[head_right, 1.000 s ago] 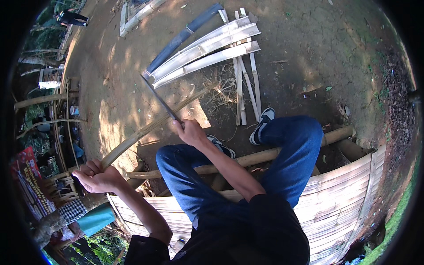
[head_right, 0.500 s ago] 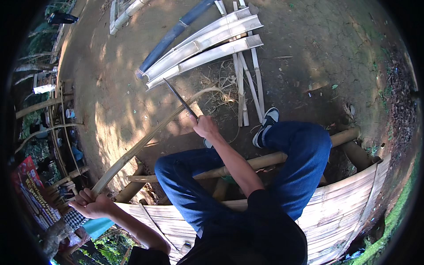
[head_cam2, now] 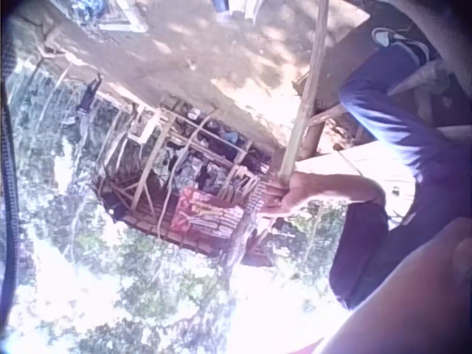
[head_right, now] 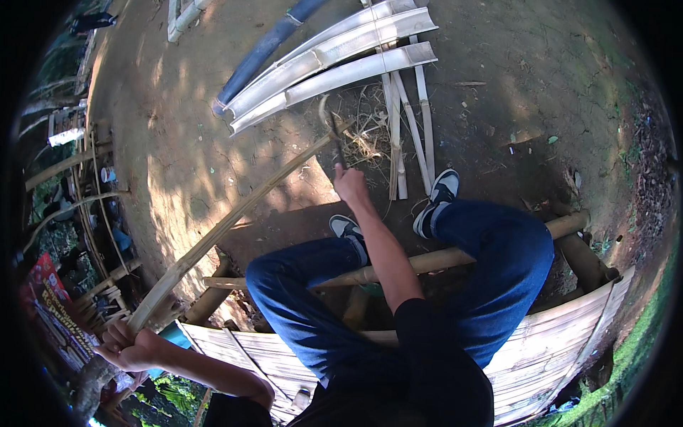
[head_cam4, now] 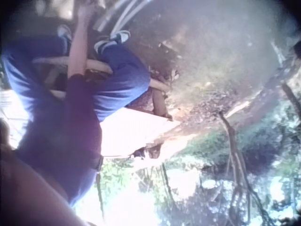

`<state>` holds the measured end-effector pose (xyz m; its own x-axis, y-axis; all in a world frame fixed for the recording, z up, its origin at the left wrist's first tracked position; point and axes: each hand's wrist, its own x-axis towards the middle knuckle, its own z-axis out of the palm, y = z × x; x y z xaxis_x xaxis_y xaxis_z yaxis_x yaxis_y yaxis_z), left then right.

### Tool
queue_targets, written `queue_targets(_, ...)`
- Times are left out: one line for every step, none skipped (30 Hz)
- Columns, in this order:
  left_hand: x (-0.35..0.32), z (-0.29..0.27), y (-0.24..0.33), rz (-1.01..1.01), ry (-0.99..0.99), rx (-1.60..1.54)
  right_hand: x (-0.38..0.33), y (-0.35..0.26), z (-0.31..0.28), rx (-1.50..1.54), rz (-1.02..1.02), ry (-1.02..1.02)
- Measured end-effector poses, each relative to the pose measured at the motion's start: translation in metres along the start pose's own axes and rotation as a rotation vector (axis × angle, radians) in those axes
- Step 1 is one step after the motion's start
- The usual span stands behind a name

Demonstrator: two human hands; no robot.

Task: The person uses a machete to shave and refine thin strips of bamboo while sitting on a bamboo bench, occasionally picking up new strips from a pile on the ground.

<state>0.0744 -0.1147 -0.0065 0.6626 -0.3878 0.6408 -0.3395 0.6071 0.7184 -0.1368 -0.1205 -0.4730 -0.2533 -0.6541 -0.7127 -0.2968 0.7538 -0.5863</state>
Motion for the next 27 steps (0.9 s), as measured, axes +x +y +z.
queue_targets(0.005, 0.002, -0.007, -0.018, -0.023, -0.017, 0.013, 0.018, -0.014, 0.007, 0.096, 0.049)
queue_targets(0.012, -0.008, -0.002, -0.002, -0.067, -0.02, 0.005, 0.026, -0.014, -0.013, 0.013, 0.021)
queue_targets(0.007, -0.015, 0.002, 0.019, -0.116, -0.128, -0.001, 0.029, -0.025, -0.056, -0.085, -0.003)
queue_targets(0.008, -0.018, 0.0, 0.038, -0.109, -0.11, -0.005, 0.029, -0.034, -0.099, -0.182, -0.029)
queue_targets(0.007, -0.018, 0.007, 0.047, -0.112, -0.079, -0.024, 0.016, -0.038, -0.029, -0.227, -0.053)
queue_targets(0.016, -0.016, 0.005, -0.078, -0.158, -0.228, -0.036, 0.015, -0.037, -0.013, -0.375, 0.026)
queue_targets(0.013, -0.015, 0.012, -0.038, -0.109, -0.146, -0.05, -0.007, -0.032, 0.084, -0.33, -0.186)
queue_targets(0.007, -0.001, 0.007, -0.006, -0.066, -0.093, -0.062, -0.019, -0.019, 0.129, -0.415, -0.203)
queue_targets(0.004, 0.008, 0.002, 0.026, -0.028, -0.036, -0.075, -0.041, -0.016, 0.181, -0.458, -0.266)
queue_targets(0.005, 0.011, 0.001, 0.016, -0.043, -0.027, -0.084, -0.052, -0.009, 0.26, -0.575, -0.216)
queue_targets(0.005, 0.012, 0.002, 0.032, -0.053, -0.026, -0.093, -0.064, -0.006, 0.355, -0.637, -0.222)
queue_targets(0.006, 0.013, 0.003, 0.047, -0.062, -0.026, -0.1, -0.071, 0.007, 0.399, -0.81, -0.121)
queue_targets(0.006, 0.013, 0.004, 0.061, -0.068, -0.028, -0.102, -0.075, 0.015, 0.437, -0.983, -0.013)
queue_targets(0.009, 0.01, 0.005, 0.059, -0.089, -0.023, -0.098, -0.073, 0.018, 0.437, -1.049, -0.019)
queue_targets(0.013, 0.007, 0.004, 0.067, -0.104, -0.023, -0.09, -0.07, 0.022, 0.436, -1.115, -0.026)
queue_targets(0.017, 0.004, 0.003, 0.072, -0.121, -0.022, -0.081, -0.06, 0.028, 0.434, -1.179, -0.032)
queue_targets(0.02, 0.002, 0.002, 0.077, -0.138, -0.021, -0.058, -0.042, 0.038, 0.379, -1.131, -0.064)
queue_targets(0.024, 0.001, 0.0, 0.026, -0.128, -0.065, -0.045, -0.012, 0.052, 0.344, -0.977, -0.048)
queue_targets(0.024, 0.013, -0.011, 0.042, -0.066, 0.036, -0.043, -0.003, 0.051, 0.306, -0.821, -0.023)
queue_targets(0.038, 0.008, -0.027, -0.02, -0.071, 0.008, -0.045, 0.002, 0.054, 0.268, -0.737, -0.022)
queue_targets(0.053, -0.011, -0.037, -0.063, -0.05, 0.003, -0.057, -0.003, 0.051, 0.22, -0.671, -0.056)
queue_targets(0.059, -0.021, -0.04, -0.07, -0.059, -0.003, -0.071, -0.007, 0.045, 0.168, -0.6, -0.082)
queue_targets(0.063, -0.023, -0.047, -0.081, -0.075, -0.022, -0.08, -0.012, 0.043, 0.189, -0.584, -0.098)
queue_targets(0.066, -0.026, -0.05, -0.091, -0.091, -0.041, -0.09, -0.018, 0.042, 0.21, -0.569, -0.113)
queue_targets(0.063, -0.025, -0.054, -0.1, -0.085, -0.058, -0.091, -0.031, 0.039, 0.232, -0.566, -0.122)
queue_targets(0.062, -0.024, -0.053, -0.115, -0.094, -0.064, -0.107, -0.046, 0.033, 0.279, -0.592, -0.128)
queue_targets(0.062, -0.024, -0.05, -0.128, -0.101, -0.068, -0.108, -0.057, 0.035, 0.334, -0.658, -0.168)
